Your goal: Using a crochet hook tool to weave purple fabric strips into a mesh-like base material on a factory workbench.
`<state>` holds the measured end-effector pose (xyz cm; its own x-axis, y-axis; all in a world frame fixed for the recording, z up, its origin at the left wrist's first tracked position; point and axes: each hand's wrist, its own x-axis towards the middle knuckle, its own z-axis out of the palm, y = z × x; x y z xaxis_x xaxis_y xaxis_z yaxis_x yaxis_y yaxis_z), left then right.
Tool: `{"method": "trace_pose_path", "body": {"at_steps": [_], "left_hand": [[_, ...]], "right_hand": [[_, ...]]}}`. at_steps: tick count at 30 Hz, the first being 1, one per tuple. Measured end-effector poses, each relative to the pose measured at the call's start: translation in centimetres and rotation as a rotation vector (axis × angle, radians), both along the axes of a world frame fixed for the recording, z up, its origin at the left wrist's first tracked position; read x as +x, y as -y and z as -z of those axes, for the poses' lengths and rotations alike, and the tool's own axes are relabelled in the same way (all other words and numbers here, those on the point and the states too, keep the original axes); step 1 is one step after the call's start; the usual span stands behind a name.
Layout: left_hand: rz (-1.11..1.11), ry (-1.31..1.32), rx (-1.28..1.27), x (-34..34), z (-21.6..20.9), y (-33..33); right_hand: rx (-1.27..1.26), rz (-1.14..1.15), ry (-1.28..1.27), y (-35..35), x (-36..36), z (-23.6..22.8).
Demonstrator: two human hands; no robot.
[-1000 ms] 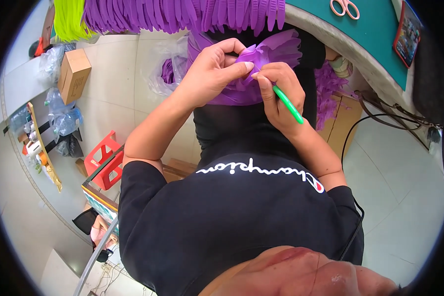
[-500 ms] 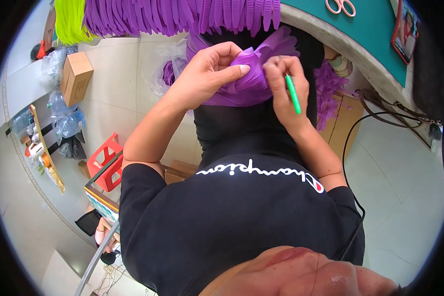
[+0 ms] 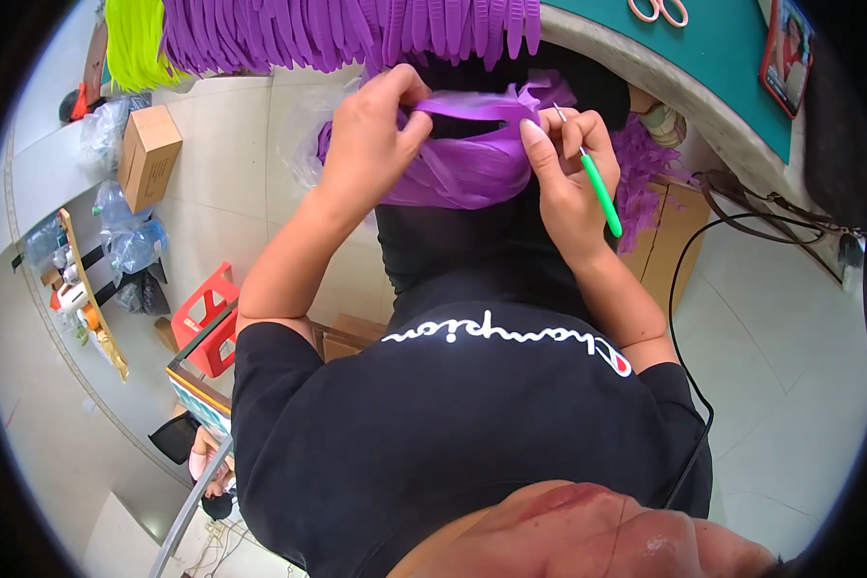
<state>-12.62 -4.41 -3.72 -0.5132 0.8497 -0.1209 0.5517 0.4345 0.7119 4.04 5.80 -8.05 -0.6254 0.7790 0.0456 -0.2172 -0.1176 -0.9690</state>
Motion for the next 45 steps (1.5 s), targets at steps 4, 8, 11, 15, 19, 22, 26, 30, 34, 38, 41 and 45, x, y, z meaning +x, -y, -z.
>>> {"method": "trace_pose_path", "body": {"at_steps": [4, 8, 11, 15, 19, 22, 26, 30, 34, 38, 41, 45], "left_hand": [[-0.017, 0.567, -0.023, -1.3, -1.5, 0.0], [0.008, 0.901, 0.035, -0.9, -1.8, -0.3], [0.039, 0.865, 0.066, -0.2, -1.1, -0.8], [0.066, 0.428, 0.168, 0.4, 0.3, -0.5], [-0.504, 0.337, 0.213, -2.4, 2.8, 5.4], [-0.704, 0.615, -0.157, -3.0, 6.4, 12.8], [-0.807, 0.918, -0.264, 1.3, 10.0, 14.7], [-0.779, 0.888, 0.292, 4.0, 8.5, 9.2], [-0.742, 0.995, 0.684, 4.5, 6.3, 7.4], [-0.729, 2.032, 0.833, 4.6, 3.5, 9.6], [-0.529, 2.156, 0.764, 5.9, 5.3, 8.4], [-0.378, 1.914, 0.667, 5.5, 6.0, 5.6]], "right_hand": [[0.244, 0.055, 0.142, -0.9, 0.3, 1.0], [0.531, 0.03, -0.014, -0.5, 0.4, 0.0], [0.265, -0.162, 0.033, 1.5, -0.6, -1.1], [0.002, -0.088, 0.011, -0.3, 1.0, -1.4], [0.108, 0.154, 0.09, -5.8, 8.8, -4.4], [0.417, 0.014, 0.794, -9.9, 15.0, -5.6], [0.736, 0.087, 1.151, -12.0, 16.7, -2.9], [0.498, -0.07, 0.651, -8.2, 8.2, -1.1], [0.694, -0.386, 0.521, -4.2, 3.9, 6.0], [0.312, -0.373, 0.285, -3.4, 4.7, 6.2], [0.182, -0.235, 0.211, -5.7, 5.5, 4.3], [0.186, -0.321, 0.251, -7.1, 5.5, 2.7]]}}
